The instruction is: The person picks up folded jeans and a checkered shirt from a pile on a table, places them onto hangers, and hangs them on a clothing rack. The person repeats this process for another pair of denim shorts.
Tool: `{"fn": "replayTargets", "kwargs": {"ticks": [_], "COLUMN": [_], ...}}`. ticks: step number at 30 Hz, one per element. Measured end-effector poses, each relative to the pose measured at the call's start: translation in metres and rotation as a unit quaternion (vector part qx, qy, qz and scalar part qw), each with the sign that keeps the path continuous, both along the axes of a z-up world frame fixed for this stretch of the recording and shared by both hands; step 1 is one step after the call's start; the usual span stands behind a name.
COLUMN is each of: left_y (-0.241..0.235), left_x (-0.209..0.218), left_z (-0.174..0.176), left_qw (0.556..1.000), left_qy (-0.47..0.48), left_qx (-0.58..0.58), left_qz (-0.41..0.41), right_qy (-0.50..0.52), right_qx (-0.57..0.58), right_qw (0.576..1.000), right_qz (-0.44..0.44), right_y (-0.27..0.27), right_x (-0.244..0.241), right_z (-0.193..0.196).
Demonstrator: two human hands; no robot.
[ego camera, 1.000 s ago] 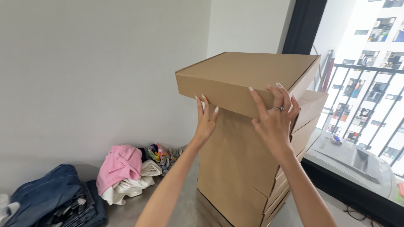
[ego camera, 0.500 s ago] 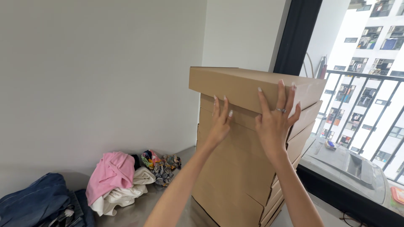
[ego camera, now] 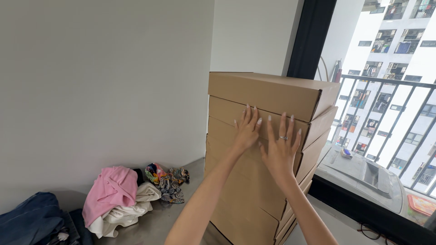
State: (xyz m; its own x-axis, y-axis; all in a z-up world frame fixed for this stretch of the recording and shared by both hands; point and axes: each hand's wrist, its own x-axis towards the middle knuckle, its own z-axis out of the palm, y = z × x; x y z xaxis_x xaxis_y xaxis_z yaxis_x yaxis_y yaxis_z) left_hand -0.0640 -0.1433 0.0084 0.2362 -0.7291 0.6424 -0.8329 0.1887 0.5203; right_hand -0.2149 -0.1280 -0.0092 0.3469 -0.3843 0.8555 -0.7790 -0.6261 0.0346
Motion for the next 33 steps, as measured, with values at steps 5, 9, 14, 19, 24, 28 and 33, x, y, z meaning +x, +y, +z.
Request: {"fn": "replayTargets", "kwargs": {"ticks": [5,9,14,19,24,28,33], "left_y": [0.01,0.031,0.072,0.145,0.206,0.28,0.378], "left_x": [0.006,0.008,0.009,0.013,0.052,0.077,0.087], "left_z": [-0.002,-0.004,0.003,0.015,0.001,-0.04,-0.115], "left_qw": [0.999,0.987,0.97,0.955,0.911,0.892,0.856], "left_qy": [0.008,0.11,0.204,0.197,0.309,0.354,0.411], "left_qx": [-0.032,-0.114,-0.13,-0.22,-0.272,-0.282,-0.281], "left_qz": [-0.004,-0.035,-0.012,-0.024,-0.029,0.024,0.141], "right_qy": [-0.002,-0.069,-0.164,-0.245,-0.319,-0.381,-0.452], "right_qx": [0.001,-0.068,-0.163,-0.157,0.055,0.18,0.397], "right_qw": [0.999,0.992,0.964,0.902,0.819,0.725,0.521], "right_qz": [0.036,0.081,0.132,0.32,0.473,0.544,0.605], "right_y": [0.014,0.035,0.037,0.053,0.073,0.073,0.078], "right_x": [0.004,0.001,-0.006,-0.015,-0.002,0.017,0.044], "right_z": [-0.007,0.002,0.015,0.025,0.007,-0.025,-0.086]}}
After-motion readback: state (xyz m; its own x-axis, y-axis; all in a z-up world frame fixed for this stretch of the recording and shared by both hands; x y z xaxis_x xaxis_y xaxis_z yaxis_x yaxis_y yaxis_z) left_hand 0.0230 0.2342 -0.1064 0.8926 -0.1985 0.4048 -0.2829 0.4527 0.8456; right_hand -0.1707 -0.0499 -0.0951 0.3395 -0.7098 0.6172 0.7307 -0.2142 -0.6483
